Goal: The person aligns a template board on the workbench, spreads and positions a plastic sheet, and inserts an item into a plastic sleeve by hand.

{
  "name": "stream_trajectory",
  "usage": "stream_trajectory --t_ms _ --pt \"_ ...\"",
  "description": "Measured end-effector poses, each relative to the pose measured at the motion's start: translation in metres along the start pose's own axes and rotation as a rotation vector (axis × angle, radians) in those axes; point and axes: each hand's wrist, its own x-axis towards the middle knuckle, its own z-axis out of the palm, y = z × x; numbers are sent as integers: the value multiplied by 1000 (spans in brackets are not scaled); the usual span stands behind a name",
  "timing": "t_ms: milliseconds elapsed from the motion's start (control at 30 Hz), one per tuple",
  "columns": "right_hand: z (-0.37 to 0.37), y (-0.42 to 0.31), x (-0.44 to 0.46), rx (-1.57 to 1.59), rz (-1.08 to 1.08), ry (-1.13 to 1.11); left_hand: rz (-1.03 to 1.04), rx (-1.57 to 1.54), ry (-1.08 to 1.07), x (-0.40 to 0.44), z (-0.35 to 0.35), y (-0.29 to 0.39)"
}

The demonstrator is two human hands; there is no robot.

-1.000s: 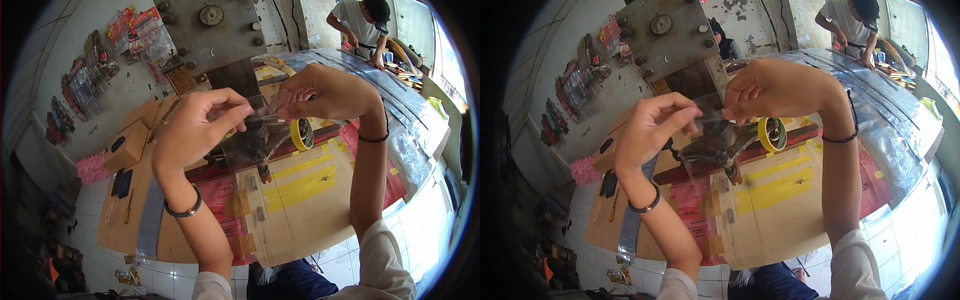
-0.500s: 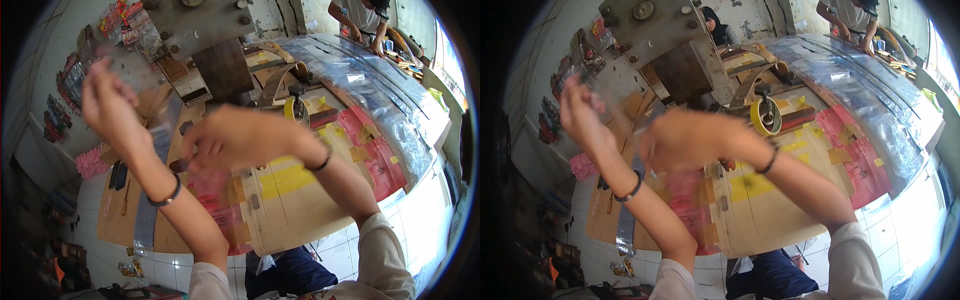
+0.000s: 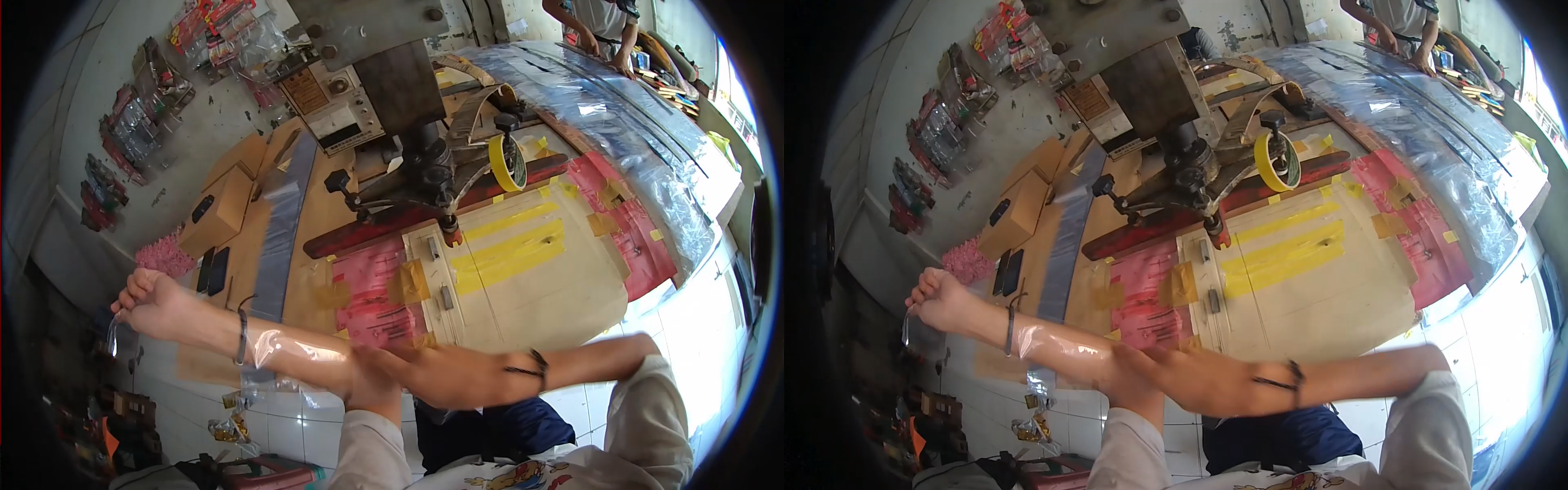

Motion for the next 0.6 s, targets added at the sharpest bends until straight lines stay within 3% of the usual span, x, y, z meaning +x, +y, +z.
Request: stream_trajectory --t_ms 67,167,233,333,400,500,600 --pt "18 -6 -40 228 47 132 -70 -115 -85 17 -8 -1" --pt "55 -25 -79 656 388 209 -167 -284 -199 42 -25 -7" --pt "103 -36 -87 629 449 169 -265 -307 -99 32 -3 -7" --pt "202 -31 -91 514 417 295 -277 -317 -60 17 18 -12" --pt "230 -20 -95 805 609 149 -262 -329 -58 24 15 -14" --pt "227 -2 -85 1112 846 21 -267 -399 -20 17 19 -12" --pt "203 15 -75 1115 951 238 -302 -457 -19 18 14 -7"
